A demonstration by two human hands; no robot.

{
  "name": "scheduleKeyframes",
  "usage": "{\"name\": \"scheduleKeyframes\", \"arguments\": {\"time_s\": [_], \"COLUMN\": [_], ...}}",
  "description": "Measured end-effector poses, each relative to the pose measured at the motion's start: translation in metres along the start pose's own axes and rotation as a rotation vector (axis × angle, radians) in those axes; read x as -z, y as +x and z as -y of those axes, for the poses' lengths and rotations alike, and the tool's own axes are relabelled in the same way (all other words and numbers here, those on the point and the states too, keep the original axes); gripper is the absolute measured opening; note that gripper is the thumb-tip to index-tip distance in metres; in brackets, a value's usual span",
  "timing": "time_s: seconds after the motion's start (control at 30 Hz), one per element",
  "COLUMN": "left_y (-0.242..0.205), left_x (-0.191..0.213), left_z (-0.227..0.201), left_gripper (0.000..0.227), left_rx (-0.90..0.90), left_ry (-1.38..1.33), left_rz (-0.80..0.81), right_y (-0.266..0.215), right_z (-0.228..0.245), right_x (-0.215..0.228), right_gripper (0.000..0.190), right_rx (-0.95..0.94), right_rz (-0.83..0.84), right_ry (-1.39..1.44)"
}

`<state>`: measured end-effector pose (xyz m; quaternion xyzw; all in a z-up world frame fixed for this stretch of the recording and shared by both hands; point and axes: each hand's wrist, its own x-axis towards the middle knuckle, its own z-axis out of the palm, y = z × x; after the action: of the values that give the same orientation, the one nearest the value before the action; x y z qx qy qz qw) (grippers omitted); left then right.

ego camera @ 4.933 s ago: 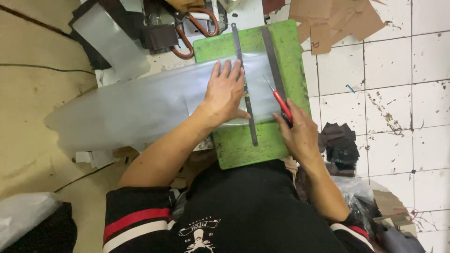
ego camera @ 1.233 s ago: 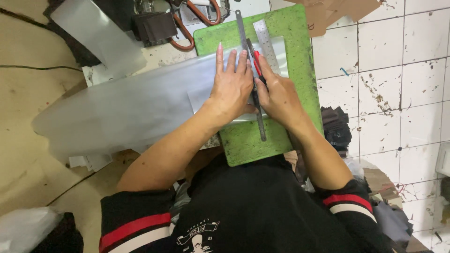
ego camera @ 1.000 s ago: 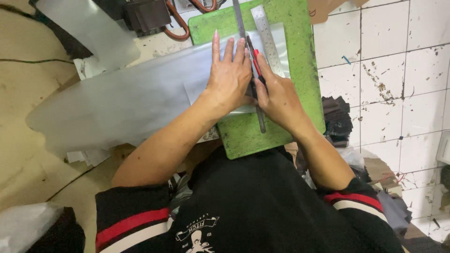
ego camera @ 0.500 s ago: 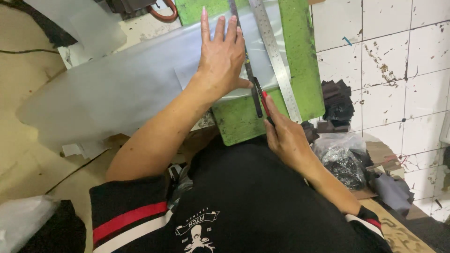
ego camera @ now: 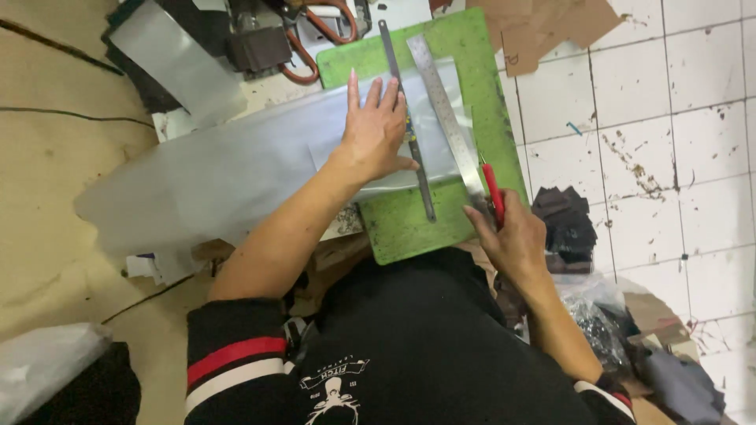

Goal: Measuring and cutting small plastic pieces from a roll using a ruler and utility knife

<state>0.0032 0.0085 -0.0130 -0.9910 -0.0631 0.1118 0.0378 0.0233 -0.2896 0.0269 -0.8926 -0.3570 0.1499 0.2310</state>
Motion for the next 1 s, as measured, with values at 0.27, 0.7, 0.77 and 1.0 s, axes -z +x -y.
{"name": "scheduleKeyframes", "arguments": {"time_s": [0.27, 0.7, 0.77, 1.0], "left_y": [0.067, 0.056, 0.053, 0.028], "left_x": [-0.041, 0.012, 0.01, 0.016], "left_z": [0.004, 0.0, -0.002, -0.015], "left_gripper": [0.081, 0.069, 0.079, 0.062], "left_rx": [0.16, 0.139, 0.066, -0.062], "left_ry": [-0.271, -0.665, -0.612, -0.998], "left_rz": [-0.457, -0.214, -0.257, -0.344], "right_y": [0.036, 0.056, 0.059, 0.07], "right_z": [-0.059, -0.081, -0.072, -0.074], "right_x": [-0.06, -0.03, -0.027, -0.033], "right_gripper": [0.054, 0.046, 0.047, 0.049], "right_rx": [0.025, -0.147, -0.165, -0.123], "right_rz": [-0.272, -0.253, -0.239, -0.235], "right_ry": [-0.155, 0.048, 0.083, 0.08]}}
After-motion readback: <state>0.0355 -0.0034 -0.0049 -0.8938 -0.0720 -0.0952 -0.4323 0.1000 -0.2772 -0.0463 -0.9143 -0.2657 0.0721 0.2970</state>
